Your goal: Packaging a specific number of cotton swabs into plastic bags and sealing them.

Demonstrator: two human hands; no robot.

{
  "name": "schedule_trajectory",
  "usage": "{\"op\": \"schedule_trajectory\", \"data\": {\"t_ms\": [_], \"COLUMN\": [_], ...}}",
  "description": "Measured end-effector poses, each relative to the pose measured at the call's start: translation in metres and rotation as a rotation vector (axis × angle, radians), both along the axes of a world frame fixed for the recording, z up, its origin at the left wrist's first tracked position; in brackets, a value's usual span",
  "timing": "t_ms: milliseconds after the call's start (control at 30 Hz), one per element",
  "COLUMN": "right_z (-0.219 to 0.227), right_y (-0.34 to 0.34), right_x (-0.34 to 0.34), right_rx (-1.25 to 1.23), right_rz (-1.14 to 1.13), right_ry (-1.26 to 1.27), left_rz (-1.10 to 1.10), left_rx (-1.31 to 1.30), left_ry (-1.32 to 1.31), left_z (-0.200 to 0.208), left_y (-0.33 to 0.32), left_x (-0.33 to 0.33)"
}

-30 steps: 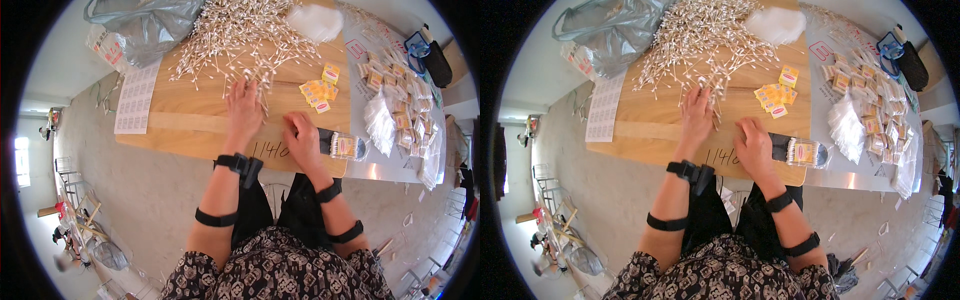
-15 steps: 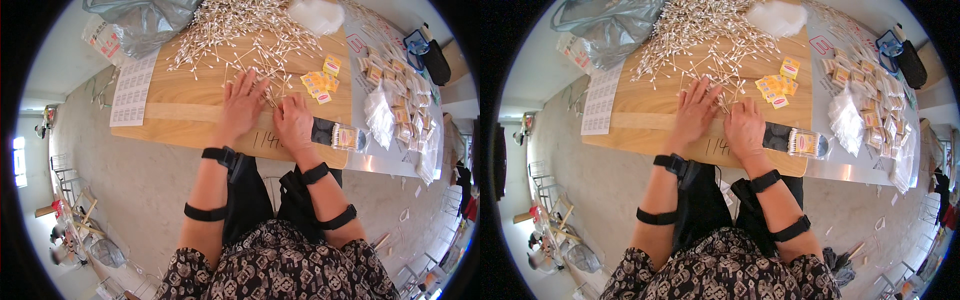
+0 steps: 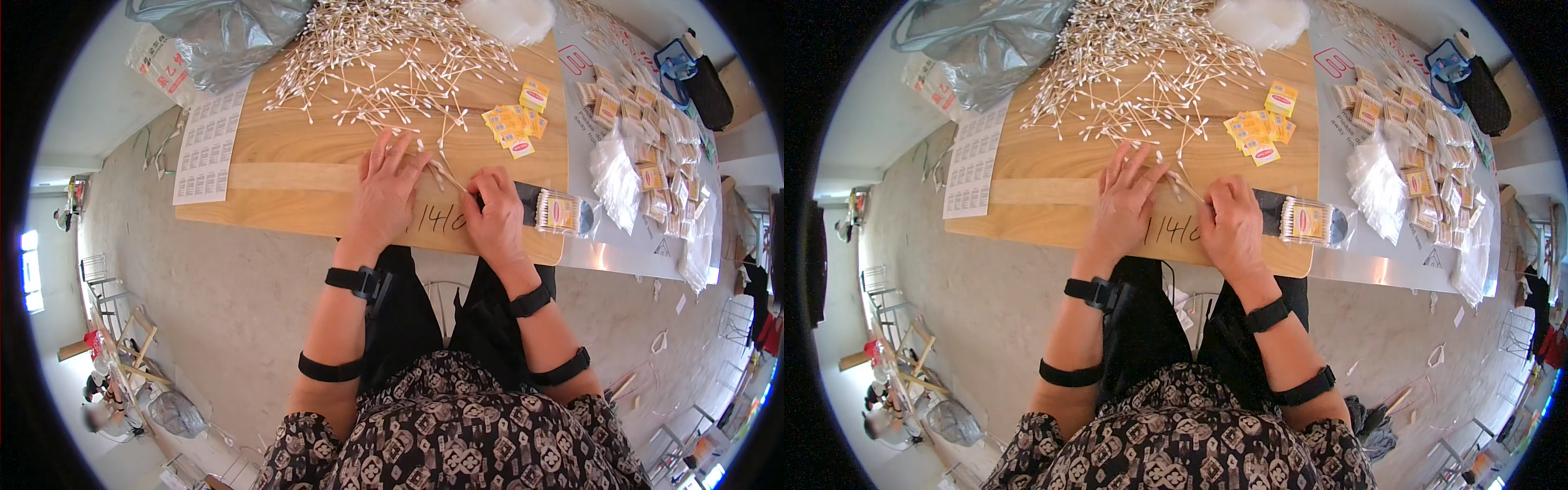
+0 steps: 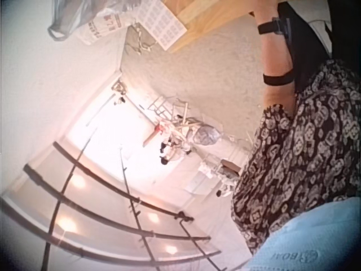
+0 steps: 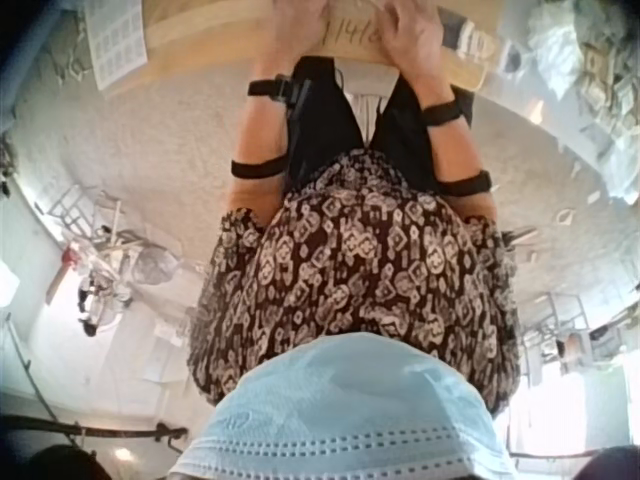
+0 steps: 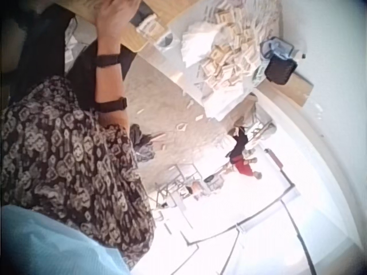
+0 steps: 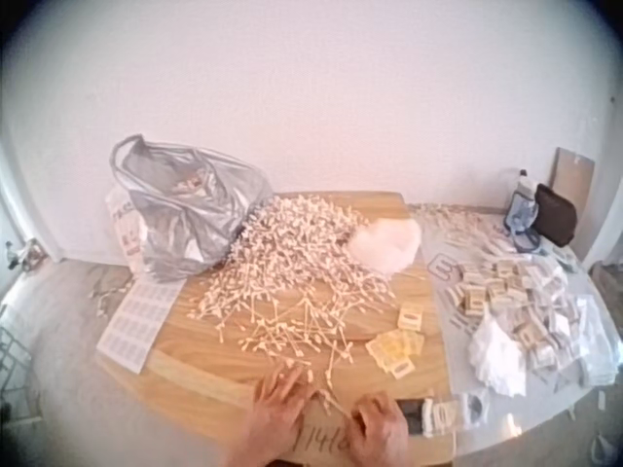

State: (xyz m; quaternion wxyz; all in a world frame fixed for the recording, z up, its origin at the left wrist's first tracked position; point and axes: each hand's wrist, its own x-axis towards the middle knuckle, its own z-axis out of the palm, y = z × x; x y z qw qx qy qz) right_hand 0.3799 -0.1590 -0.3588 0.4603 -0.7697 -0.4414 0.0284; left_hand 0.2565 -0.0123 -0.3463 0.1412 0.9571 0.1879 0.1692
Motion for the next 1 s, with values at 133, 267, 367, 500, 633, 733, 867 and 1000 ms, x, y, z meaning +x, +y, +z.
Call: {"op": "schedule_trajectory", "data": {"t_ms": [133,267,367,500,633,733,867,1000], "right_z": [-0.004,0.0,0.011,0.021,0.016,0.014,0.013,0.015], "right_y": [0.002,0.004,0.012,0.025,0.036,0.025,0.006,0.002], "right_x": [0.003,0.003,-0.006,-0.024,-0.032,-0.024,-0.016,-0.017], "right_rx": [0.002,-0.044,-0.002,-0.024,-0.077,-0.128,-0.13,-0.104], "right_rz": [-0.059,-0.08,-0.059,0.05,0.015,0.033,0.03,0.048], "right_ry": [0.054,0.038,-0.06,-0.205,-0.276,-0.281,-0.252,-0.219], "left_rz": [0.067,0.063,0.083,0.096,0.125,0.144,0.15,0.082], "left_rx": [0.007,-0.089,-0.152,-0.065,-0.043,-0.163,-0.174,-0.225], "left_ry": [-0.064,-0.111,-0.188,-0.158,-0.179,-0.35,-0.33,-0.352], "left_z": [0.001,-0.003,-0.006,-0.002,-0.008,-0.012,-0.008,-0.008], "left_y": [-0.014,-0.017,-0.012,-0.013,-0.011,-0.009,-0.015,-0.027], "left_x": [-0.009,-0.014,-0.02,-0.014,-0.012,-0.015,-0.019,-0.01]}}
